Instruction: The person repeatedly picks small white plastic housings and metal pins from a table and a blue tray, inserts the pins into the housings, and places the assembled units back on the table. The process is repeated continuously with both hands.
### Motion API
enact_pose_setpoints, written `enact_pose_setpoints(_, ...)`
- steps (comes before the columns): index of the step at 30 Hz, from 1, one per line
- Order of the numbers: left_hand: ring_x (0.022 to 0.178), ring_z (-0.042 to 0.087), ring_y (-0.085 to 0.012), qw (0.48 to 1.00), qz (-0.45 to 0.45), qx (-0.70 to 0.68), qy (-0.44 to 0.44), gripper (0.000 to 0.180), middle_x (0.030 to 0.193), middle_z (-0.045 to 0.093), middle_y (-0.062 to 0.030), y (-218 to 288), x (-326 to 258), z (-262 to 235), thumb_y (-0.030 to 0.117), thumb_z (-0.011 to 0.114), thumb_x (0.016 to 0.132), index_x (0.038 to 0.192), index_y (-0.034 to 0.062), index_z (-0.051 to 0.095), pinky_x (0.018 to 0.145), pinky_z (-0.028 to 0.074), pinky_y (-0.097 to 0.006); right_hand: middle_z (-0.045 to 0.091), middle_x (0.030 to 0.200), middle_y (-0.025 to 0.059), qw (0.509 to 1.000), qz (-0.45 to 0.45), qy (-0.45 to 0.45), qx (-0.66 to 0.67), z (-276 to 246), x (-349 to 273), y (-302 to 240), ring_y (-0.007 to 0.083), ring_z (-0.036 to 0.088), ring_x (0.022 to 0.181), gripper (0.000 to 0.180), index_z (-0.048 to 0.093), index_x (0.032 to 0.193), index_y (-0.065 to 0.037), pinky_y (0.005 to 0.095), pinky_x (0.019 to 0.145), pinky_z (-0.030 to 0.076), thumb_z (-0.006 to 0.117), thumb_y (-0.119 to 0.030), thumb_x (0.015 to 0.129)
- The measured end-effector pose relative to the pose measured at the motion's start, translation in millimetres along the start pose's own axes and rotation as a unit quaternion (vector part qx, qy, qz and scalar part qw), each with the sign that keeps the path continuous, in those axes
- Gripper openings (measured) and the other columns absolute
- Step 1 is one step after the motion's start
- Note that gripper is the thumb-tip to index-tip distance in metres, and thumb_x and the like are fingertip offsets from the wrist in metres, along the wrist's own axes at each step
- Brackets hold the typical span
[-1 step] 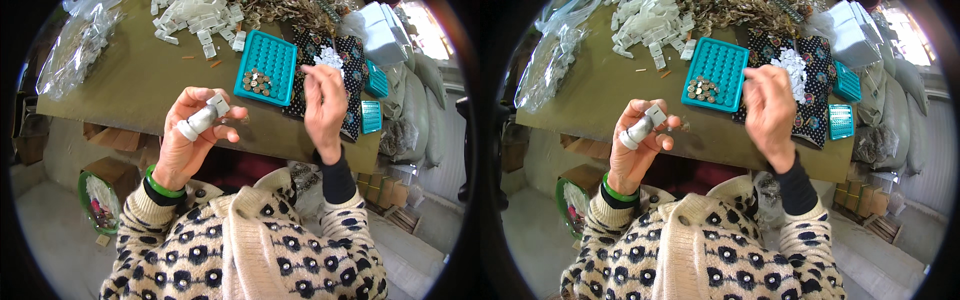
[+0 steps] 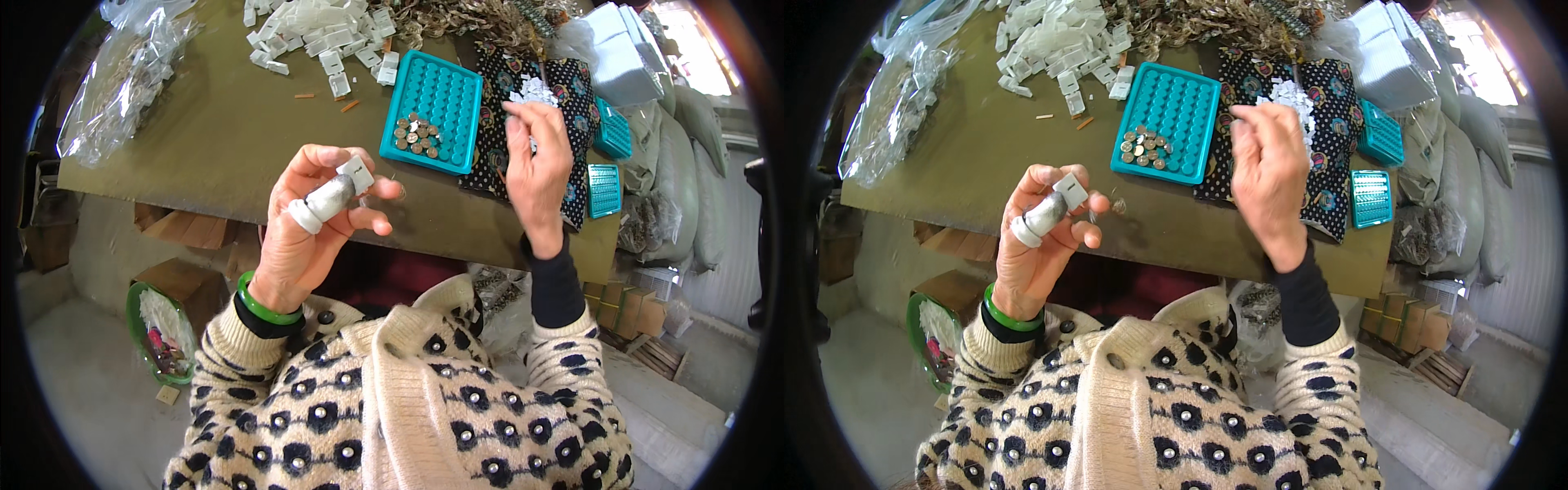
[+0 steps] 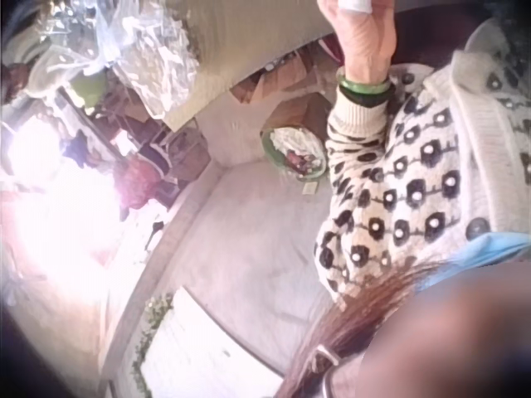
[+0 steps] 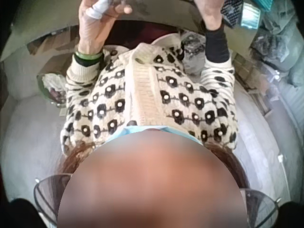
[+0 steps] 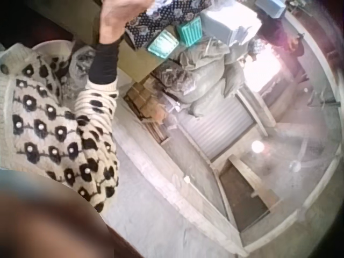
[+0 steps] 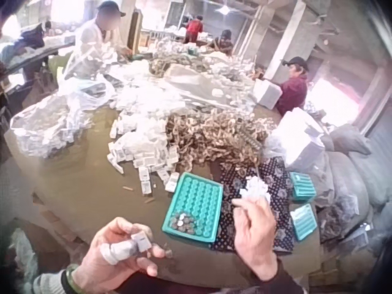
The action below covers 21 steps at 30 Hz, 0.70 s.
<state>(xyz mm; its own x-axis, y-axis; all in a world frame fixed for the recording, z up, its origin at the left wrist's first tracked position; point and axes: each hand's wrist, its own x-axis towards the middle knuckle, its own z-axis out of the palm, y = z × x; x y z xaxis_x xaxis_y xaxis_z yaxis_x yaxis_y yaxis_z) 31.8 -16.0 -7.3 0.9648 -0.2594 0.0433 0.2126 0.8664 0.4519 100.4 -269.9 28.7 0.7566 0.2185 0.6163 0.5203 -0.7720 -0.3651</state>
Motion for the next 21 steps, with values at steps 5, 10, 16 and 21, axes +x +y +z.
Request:
enact_pose_setpoints(5, 0.093, 0.067, -0.0291, 1.000, -0.008, 0.010, 0.005, 0.021, 0.107, 0.057, -0.0156, -9.5, 2.6, -5.7, 0.009, 0.061, 0.092, 0.111, 0.0021, 0.053, 0.072, 0.062, -0.040, 0.055, 0.096, 0.0119, 0.979, -0.049, -0.025, -0.197, 15.2, 15.8, 72.7, 0.0293, 0.054, 0.092, 0.024, 0.067, 0.098, 0.000, 0.0374, 0.080, 0.045, 0.057, 0.007, 0.078)
enact_pose_setpoints(10, 0.083, 0.067, -0.0243, 0.999, -0.016, 0.043, 0.024, 0.024, 0.106, 0.056, -0.0144, -9.1, 2.3, -11.9, 0.013, 0.063, 0.091, 0.111, 0.0041, 0.054, 0.068, 0.061, -0.038, 0.059, 0.094, 0.0096, 0.996, 0.021, -0.076, -0.031, 12.4, 18.2, 85.3, 0.0278, 0.059, 0.092, 0.019, 0.070, 0.087, -0.004, 0.0368, 0.082, 0.048, 0.054, 0.005, 0.083)
enact_pose_setpoints(16, 0.079, 0.065, -0.0207, 0.997, -0.045, 0.056, 0.040, 0.033, 0.107, 0.053, -0.0119, -6.3, 0.9, -12.7, 0.022, 0.070, 0.087, 0.113, 0.0076, 0.054, 0.064, 0.059, -0.036, 0.060, 0.091, 0.0104, 0.994, 0.084, -0.075, -0.008, 9.9, 17.9, 75.3, 0.0244, 0.062, 0.083, 0.008, 0.068, 0.090, -0.001, 0.0334, 0.074, 0.051, 0.061, 0.001, 0.084)
enact_pose_setpoints(21, 0.080, 0.066, -0.0220, 0.996, -0.042, 0.059, 0.044, 0.034, 0.110, 0.055, -0.0140, -6.2, 1.7, -13.4, 0.022, 0.069, 0.088, 0.114, 0.0049, 0.055, 0.066, 0.059, -0.036, 0.058, 0.087, 0.0102, 0.990, -0.035, -0.094, -0.098, 21.6, 14.1, 67.8, 0.0279, 0.057, 0.084, 0.013, 0.067, 0.090, -0.001, 0.0377, 0.076, 0.047, 0.070, -0.001, 0.077)
